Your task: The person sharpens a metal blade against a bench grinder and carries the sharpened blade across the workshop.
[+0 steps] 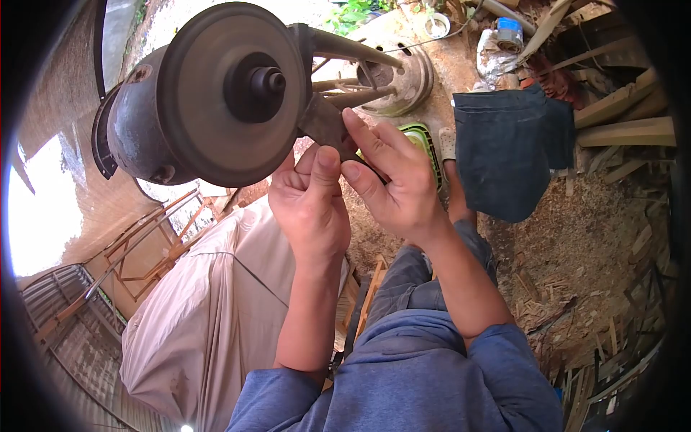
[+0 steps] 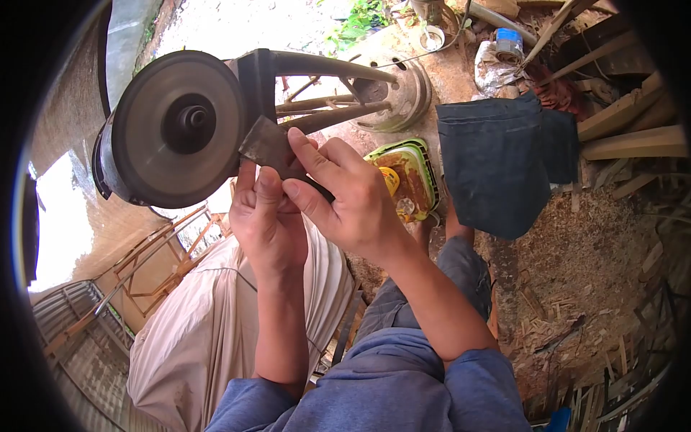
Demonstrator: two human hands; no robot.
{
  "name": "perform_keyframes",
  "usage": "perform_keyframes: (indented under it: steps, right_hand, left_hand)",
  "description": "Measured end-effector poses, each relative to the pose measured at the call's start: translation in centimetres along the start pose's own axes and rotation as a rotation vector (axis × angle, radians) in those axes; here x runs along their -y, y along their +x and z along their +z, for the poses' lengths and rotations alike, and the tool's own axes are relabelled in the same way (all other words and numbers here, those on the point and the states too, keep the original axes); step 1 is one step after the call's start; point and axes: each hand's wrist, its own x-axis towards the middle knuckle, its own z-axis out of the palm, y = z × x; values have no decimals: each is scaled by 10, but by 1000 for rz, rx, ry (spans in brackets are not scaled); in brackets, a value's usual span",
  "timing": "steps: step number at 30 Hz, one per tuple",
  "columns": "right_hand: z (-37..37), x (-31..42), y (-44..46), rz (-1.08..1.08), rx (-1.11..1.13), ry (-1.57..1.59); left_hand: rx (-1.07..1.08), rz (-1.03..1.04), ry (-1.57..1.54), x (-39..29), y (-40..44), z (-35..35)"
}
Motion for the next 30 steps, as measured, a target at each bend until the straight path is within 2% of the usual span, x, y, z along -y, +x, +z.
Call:
perform_keyframes:
  steps: [25, 30]
  right_hand:
    - [0, -4, 1, -1, -30, -26]
    - [-2, 0, 2, -13, -4, -20]
  left_hand:
    - [-22, 37, 26, 5, -1, 9]
    - [52, 74, 113, 6, 1, -5]
